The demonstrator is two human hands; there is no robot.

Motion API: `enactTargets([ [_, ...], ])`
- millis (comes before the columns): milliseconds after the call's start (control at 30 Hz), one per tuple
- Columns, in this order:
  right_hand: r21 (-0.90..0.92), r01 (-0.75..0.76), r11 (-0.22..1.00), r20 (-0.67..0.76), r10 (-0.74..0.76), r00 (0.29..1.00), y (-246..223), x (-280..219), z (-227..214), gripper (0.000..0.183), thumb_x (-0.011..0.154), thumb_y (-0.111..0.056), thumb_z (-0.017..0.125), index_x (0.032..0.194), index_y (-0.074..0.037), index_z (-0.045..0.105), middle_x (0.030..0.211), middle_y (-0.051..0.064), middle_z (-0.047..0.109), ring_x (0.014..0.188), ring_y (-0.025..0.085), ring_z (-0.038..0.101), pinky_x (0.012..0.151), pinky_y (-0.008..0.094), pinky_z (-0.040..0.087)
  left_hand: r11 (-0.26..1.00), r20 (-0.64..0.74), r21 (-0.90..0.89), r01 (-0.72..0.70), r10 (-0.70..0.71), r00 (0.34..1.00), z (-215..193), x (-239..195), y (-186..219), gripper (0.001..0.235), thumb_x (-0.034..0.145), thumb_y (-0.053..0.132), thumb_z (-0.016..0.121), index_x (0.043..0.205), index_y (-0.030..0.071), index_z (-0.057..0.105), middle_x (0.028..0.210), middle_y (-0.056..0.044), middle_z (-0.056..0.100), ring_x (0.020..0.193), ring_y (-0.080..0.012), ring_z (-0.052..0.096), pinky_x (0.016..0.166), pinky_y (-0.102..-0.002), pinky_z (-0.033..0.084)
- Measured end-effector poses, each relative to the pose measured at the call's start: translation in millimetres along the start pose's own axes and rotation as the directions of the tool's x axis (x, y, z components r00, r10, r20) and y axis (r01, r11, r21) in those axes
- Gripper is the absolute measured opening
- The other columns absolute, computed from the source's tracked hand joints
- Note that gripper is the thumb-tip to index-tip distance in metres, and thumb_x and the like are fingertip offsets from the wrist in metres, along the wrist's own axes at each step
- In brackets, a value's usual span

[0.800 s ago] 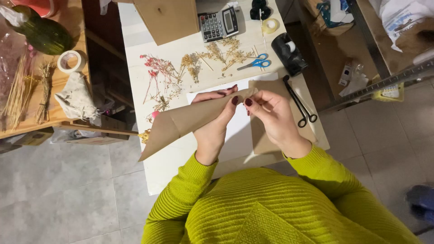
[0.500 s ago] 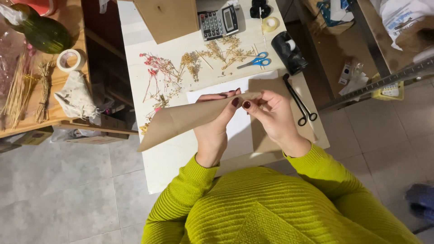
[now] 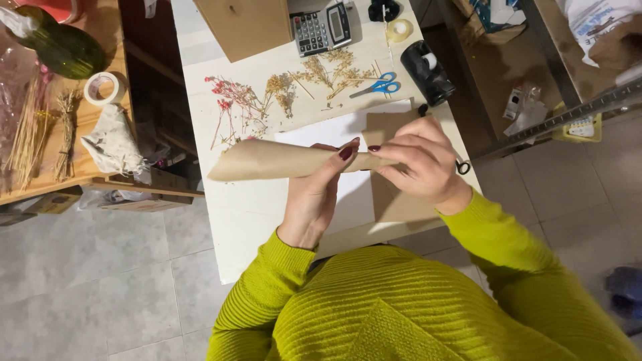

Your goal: Preparing dried flower arrangements and decorative wax pieces for candle packaging.

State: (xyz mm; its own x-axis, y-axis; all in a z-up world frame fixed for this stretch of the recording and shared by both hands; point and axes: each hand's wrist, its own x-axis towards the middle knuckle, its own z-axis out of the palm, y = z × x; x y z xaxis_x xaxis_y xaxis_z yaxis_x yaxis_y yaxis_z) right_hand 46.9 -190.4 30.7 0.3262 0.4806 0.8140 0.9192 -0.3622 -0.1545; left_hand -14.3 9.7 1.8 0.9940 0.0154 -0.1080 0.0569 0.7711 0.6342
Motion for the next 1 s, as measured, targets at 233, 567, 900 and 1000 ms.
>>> enactTargets([
  [233, -0.098, 0.252, 0.963, 0.013, -0.252, 0.968, 14, -5, -8, 0.035, 0.083, -0.011, 0.093, 0.109, -0.006, 0.071, 0.104, 0.004, 0.076, 0.089, 0.021, 0.064, 0.076, 0.037, 0.049, 0.997, -0.011, 0.038, 0.065, -0.064, 0.998, 10, 3, 7, 0.021, 0.086, 0.002, 0.078, 0.105, -0.003, 0.072, 0.107, -0.016, 0.074, 0.108, -0.0255, 0.069, 0.109, -0.042, 0.049],
  [567, 0.693, -0.706, -0.146, 0.683, 0.448, 0.577, 16, -11, -5, 0.03, 0.092, -0.014, 0.077, 0.117, 0.0, 0.07, 0.113, 0.015, 0.077, 0.103, 0.021, 0.074, 0.087, 0.029, 0.059, 0.93, 0.089, 0.283, -0.233, 0.217, 0.972, 9, 9, 11, 0.016, 0.085, 0.0, 0.081, 0.097, -0.004, 0.071, 0.103, -0.014, 0.072, 0.121, -0.028, 0.065, 0.098, -0.044, 0.057],
  [900, 0.541, -0.84, 0.034, 0.716, 0.506, 0.482, -4, 4, -12, 0.021, 0.091, -0.006, 0.074, 0.108, 0.006, 0.075, 0.1, 0.016, 0.079, 0.09, 0.019, 0.076, 0.083, 0.032, 0.062, 0.762, 0.333, 0.546, -0.348, 0.184, 0.925, 5, 12, 32, 0.017, 0.083, 0.007, 0.083, 0.092, 0.0, 0.07, 0.1, -0.01, 0.071, 0.119, -0.025, 0.067, 0.093, -0.038, 0.059],
  [1000, 0.574, -0.818, 0.041, 0.698, 0.498, 0.515, -6, -1, -9, 0.02, 0.095, -0.006, 0.071, 0.111, 0.006, 0.075, 0.101, 0.018, 0.079, 0.089, 0.02, 0.076, 0.081, 0.033, 0.062, 0.712, 0.409, 0.58, -0.396, 0.166, 0.897, -3, 19, 37, 0.015, 0.083, 0.006, 0.084, 0.09, -0.001, 0.072, 0.096, -0.011, 0.073, 0.114, -0.0267, 0.069, 0.096, -0.04, 0.058],
])
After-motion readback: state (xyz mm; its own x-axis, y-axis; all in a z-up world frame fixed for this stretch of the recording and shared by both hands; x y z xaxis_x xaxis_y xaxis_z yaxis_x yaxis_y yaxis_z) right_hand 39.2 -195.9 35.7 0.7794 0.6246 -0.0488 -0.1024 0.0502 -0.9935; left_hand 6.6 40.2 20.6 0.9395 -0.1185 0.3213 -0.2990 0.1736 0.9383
